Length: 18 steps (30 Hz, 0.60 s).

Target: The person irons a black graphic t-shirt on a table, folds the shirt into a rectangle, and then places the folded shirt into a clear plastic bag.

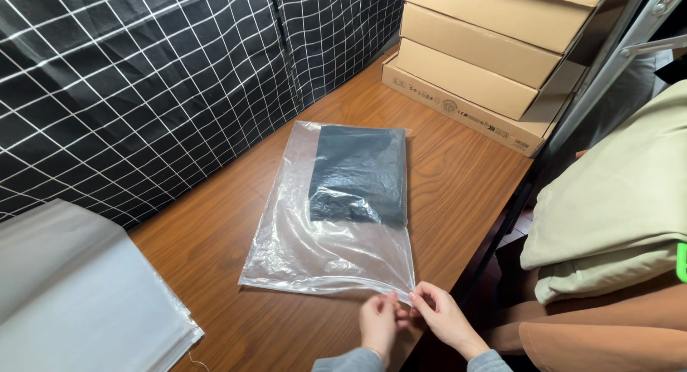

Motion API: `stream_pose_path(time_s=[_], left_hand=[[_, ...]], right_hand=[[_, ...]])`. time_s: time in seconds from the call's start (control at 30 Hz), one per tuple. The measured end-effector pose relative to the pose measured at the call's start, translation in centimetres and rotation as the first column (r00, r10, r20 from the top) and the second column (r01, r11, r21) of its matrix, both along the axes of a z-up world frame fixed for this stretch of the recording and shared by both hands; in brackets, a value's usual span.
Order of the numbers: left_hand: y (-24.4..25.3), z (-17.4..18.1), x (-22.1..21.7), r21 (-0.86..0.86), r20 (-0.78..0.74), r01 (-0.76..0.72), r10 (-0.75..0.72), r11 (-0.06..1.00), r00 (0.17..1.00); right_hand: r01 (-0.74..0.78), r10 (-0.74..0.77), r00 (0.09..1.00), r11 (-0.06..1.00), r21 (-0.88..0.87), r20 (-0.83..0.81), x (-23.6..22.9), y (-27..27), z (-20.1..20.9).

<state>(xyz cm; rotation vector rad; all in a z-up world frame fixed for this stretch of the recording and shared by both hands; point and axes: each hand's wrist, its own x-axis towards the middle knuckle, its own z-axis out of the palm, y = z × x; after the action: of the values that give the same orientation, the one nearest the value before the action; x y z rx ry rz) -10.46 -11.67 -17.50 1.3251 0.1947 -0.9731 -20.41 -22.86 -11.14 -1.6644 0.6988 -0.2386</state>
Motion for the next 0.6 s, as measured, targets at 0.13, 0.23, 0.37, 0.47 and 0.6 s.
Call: stream_pose_path(time_s=[0.13,0.23,0.37,0.47,0.6], left_hand=[[1.1,-2.0,3.2,-0.044,-0.01,-0.097,0.096,0.994,0.995],[3.2,-1.3,5.8,-0.049,-0.008,-0.136,0.136,0.989,0.991],[6.3,-2.3,8.8,-0.054,0.025,-0.176,0.178,0.983,0.984],[9.2,-3.6,11.8,-0.047,0.059,-0.255,0.257,0.966,0.965],[13.5,-4.1,14.9,-0.023,0.096,-0.302,0.302,0.953,0.948]], right_hand=[[0.001,-0.005,0.999,0.996,-0.091,-0.038,-0.1,-0.4,0.4],[-0.027,0.021,0.999,0.992,-0.125,-0.042,-0.5,-1.1,1.0],[-0.09,0.065,0.99,0.974,-0.206,-0.121,-0.8,-2.1,2.1],[-0.107,0.082,0.989,0.969,-0.221,-0.12,-1.2,-3.1,2.6],[-0.105,0.084,0.992,0.967,-0.233,-0.098,-2.1,-5.5,0.7]])
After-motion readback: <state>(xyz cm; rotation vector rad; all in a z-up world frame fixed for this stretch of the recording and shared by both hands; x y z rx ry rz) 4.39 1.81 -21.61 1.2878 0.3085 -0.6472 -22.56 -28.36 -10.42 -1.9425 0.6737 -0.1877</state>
